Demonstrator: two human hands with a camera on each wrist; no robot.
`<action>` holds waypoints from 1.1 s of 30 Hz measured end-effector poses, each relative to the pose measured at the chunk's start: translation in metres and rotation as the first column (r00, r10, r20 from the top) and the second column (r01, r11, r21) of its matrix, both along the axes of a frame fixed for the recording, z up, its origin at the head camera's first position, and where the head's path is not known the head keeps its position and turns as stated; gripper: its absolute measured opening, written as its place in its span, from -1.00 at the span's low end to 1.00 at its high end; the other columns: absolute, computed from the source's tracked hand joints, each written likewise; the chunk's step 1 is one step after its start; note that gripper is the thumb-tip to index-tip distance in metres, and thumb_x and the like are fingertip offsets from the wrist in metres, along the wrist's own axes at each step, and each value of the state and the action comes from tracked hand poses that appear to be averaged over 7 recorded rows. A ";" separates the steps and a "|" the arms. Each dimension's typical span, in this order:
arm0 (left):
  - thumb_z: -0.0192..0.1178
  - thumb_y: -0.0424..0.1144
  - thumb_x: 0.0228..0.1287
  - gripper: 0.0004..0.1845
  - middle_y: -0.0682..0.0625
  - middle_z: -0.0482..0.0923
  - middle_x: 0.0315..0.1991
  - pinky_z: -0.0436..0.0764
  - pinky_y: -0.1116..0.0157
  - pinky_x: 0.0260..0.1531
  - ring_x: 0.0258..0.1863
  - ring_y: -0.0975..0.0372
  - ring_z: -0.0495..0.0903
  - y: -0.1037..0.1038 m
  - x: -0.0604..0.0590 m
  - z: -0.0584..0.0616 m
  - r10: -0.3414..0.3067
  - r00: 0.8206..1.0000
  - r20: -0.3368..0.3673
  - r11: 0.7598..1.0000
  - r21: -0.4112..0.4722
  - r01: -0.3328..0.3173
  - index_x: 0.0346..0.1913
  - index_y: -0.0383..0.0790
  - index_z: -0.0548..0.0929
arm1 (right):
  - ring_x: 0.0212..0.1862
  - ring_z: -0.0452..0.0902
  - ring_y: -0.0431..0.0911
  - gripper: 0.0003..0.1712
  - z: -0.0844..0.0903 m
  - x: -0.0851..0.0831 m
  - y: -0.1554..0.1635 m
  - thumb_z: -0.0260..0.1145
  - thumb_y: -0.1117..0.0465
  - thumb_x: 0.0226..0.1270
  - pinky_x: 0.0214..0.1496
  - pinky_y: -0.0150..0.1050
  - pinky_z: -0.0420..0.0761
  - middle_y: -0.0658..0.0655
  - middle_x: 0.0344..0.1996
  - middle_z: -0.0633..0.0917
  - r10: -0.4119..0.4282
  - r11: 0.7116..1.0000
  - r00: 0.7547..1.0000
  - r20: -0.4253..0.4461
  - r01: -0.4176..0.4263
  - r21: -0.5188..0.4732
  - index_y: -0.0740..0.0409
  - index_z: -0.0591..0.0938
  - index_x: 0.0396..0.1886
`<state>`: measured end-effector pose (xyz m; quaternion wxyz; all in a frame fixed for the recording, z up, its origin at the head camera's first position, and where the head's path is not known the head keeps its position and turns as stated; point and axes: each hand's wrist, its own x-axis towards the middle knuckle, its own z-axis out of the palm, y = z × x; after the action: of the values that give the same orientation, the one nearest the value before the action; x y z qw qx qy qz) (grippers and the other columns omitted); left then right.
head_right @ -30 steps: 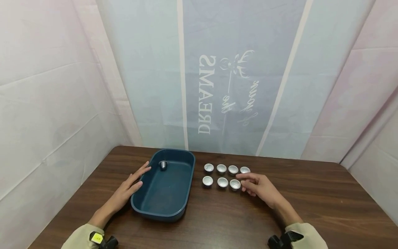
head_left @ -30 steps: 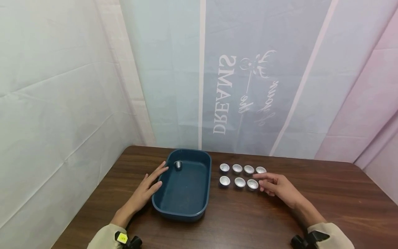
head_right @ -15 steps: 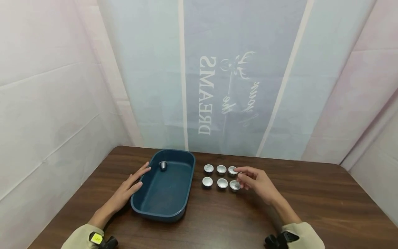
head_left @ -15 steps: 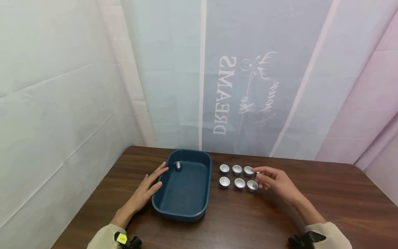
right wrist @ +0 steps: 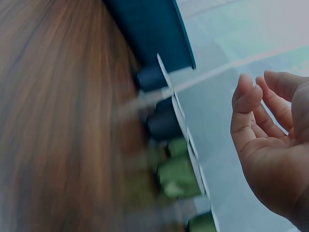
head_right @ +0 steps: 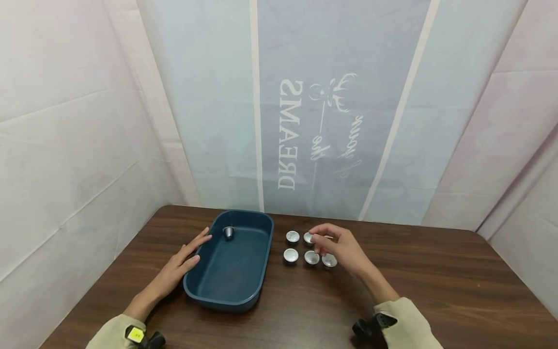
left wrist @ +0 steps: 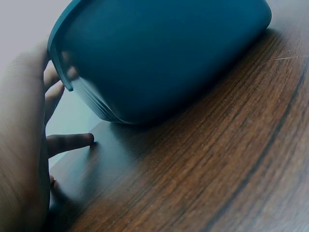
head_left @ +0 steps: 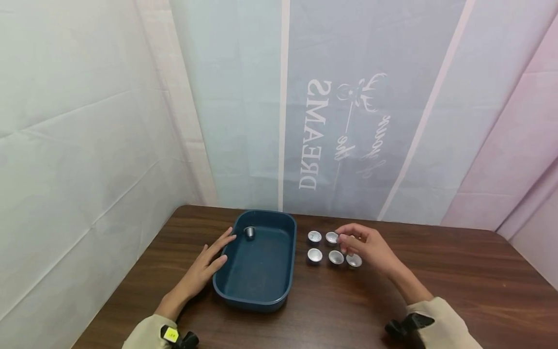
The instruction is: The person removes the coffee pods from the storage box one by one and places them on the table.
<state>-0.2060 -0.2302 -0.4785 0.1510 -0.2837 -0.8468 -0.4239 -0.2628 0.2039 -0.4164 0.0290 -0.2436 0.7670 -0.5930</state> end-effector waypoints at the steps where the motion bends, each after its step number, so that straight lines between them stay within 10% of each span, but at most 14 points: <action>1: -0.08 -0.31 0.48 -0.47 -0.05 -0.03 0.51 -0.30 -0.45 0.10 0.43 -0.12 -0.01 0.000 0.000 0.000 -0.001 1.000 0.001 1.000 0.000 0.001 0.46 -0.05 0.23 | -0.37 0.59 -0.04 -0.58 0.002 -0.001 -0.004 0.30 0.13 0.34 -0.36 -0.20 0.62 0.36 -0.35 0.62 0.009 1.000 1.000 -0.012 -0.009 0.003 0.38 0.55 0.02; 27: -0.08 -0.30 0.48 -0.47 -0.06 -0.03 0.51 -0.28 -0.46 0.10 0.44 -0.08 0.00 0.000 -0.001 -0.002 0.002 1.000 -0.001 1.000 0.001 -0.002 0.46 -0.08 0.21 | -0.23 0.53 0.36 -0.57 0.020 -0.010 -0.082 0.26 0.07 0.37 -0.22 0.18 0.57 0.30 -0.26 0.64 0.157 0.988 0.986 -0.052 -0.157 0.002 0.28 0.55 0.08; 33: -0.07 -0.31 0.47 -0.46 -0.10 -0.04 0.50 -0.29 -0.46 0.09 0.44 -0.07 -0.02 -0.001 -0.001 -0.001 -0.015 1.000 -0.012 1.000 0.002 0.015 0.46 -0.09 0.21 | -0.30 0.60 0.12 -0.67 0.022 -0.014 -0.089 0.27 0.08 0.36 -0.25 0.10 0.60 0.31 -0.26 0.64 0.146 0.989 0.985 -0.092 -0.146 0.008 0.16 0.60 0.01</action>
<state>-0.2070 -0.2311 -0.4796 0.1533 -0.2927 -0.8432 -0.4242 -0.2765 0.1144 -0.3947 0.0369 -0.3264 0.7480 -0.5768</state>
